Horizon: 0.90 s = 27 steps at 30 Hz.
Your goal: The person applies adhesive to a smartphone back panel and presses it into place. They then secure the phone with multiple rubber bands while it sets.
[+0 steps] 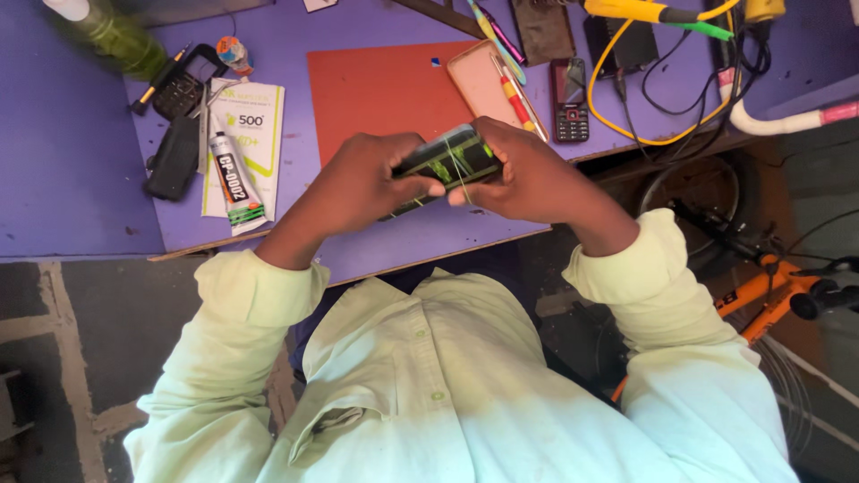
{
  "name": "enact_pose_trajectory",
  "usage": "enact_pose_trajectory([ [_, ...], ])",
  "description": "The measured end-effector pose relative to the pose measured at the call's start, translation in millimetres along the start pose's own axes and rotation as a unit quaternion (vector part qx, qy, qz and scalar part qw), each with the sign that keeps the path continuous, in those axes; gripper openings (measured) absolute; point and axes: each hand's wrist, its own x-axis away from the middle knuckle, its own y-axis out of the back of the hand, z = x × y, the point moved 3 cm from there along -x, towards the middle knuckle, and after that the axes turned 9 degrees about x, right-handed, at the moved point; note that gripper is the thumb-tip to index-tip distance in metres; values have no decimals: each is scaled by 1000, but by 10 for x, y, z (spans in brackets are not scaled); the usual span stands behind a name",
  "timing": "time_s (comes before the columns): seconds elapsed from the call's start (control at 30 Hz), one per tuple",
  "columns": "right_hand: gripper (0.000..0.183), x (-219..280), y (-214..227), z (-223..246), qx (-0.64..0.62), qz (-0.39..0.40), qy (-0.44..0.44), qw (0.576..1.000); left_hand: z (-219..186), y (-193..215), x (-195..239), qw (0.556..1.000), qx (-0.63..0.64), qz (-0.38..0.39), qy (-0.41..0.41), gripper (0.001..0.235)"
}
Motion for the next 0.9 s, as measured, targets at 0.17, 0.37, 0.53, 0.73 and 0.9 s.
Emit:
enact_pose_trajectory([
  [0.17, 41, 117, 155, -224, -173, 86, 58, 979, 157, 144, -38, 979, 196, -46, -18, 24],
  [0.37, 11, 469, -13, -895, -468, 104, 146, 866, 295, 8, -112, 946, 325, -22, -13, 24],
  [0.53, 26, 518, -420, -1181, -747, 38, 236, 621, 294, -128, -187, 922, 388, -17, -10, 23],
  [0.73, 36, 450, -730, -900, -781, -246, 275, 504, 295, -309, -247, 868, 492, -65, -23, 21],
  [0.9, 63, 300, -589, -558, -714, -291, 142, 621, 304, -352, -242, 876, 457, -150, -31, 20],
])
